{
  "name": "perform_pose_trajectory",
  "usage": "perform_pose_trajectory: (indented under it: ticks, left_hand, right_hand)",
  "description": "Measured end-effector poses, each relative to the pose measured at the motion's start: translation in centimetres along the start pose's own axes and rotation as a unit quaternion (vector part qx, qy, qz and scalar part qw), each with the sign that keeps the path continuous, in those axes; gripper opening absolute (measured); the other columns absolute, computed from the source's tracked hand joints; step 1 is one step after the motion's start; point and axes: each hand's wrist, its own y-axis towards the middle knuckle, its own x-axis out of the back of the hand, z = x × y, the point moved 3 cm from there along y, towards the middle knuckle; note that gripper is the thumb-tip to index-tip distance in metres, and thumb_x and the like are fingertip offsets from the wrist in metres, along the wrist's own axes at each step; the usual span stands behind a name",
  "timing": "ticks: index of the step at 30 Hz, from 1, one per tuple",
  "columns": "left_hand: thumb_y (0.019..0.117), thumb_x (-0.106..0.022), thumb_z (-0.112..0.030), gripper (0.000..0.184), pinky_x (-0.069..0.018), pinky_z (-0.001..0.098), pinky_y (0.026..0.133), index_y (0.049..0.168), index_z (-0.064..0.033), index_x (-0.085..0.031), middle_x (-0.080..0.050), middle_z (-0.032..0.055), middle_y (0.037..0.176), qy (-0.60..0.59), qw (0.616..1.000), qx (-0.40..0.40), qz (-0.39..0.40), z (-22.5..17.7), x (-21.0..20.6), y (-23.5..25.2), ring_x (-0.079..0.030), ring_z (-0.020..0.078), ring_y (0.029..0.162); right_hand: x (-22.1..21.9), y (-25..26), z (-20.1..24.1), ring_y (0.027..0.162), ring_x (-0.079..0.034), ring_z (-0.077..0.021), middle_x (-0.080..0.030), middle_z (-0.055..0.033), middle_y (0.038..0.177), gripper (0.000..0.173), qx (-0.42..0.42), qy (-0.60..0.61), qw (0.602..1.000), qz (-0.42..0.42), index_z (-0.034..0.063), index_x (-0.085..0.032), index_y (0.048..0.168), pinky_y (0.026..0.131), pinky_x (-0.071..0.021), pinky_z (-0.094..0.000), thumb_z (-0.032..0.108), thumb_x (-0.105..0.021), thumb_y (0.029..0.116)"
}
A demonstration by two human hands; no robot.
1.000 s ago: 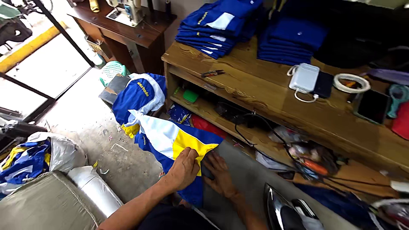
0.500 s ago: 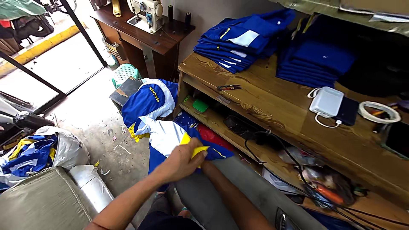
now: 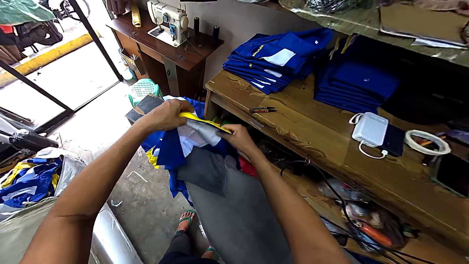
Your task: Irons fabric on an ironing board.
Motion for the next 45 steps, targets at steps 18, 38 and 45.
perform_pose_trajectory:
  ticks: [18,38,45]
  left_hand:
    - [0.1001,-0.052,-0.002,0.025,-0.0478,0.0643,0.098,0.118,0.0056,-0.067,-0.062,0.0303,0.118,0.112,0.959,0.171,-0.197,11.4,3.4,-4.1,-0.061,0.048,0.115]
    - [0.1011,-0.051,-0.004,0.035,-0.0516,0.0596,0.098,0.135,0.0044,-0.05,-0.06,0.0295,0.129,-0.201,0.932,0.169,0.248,-8.3,-32.4,-9.7,-0.062,0.0446,0.119]
    - [0.0985,-0.056,-0.004,0.036,-0.0517,0.0622,0.096,0.133,0.0062,-0.05,-0.064,0.03,0.121,-0.299,0.907,0.104,0.279,-13.7,-37.8,-9.2,-0.064,0.0449,0.116]
  right_hand:
    - [0.6,14.5,7.1,0.112,-0.069,-0.0331,-0.068,-0.022,0.125,0.036,-0.079,-0.054,0.991,-0.093,0.0038,-0.063,0.136,0.098,-0.0527,-0.0537,0.009,-0.043,0.1061]
    - [3.8,-13.6,-13.4,0.121,-0.065,-0.0382,-0.067,-0.0236,0.129,0.03,0.037,-0.187,0.98,-0.05,0.0018,-0.078,0.102,0.103,-0.0521,-0.0499,-0.01,-0.054,0.0891]
    - [8.2,-20.7,-13.9,0.123,-0.064,-0.0385,-0.066,-0.0244,0.13,0.028,0.029,-0.204,0.975,-0.088,-0.0001,-0.077,0.1,0.103,-0.0515,-0.0492,-0.007,-0.053,0.0886]
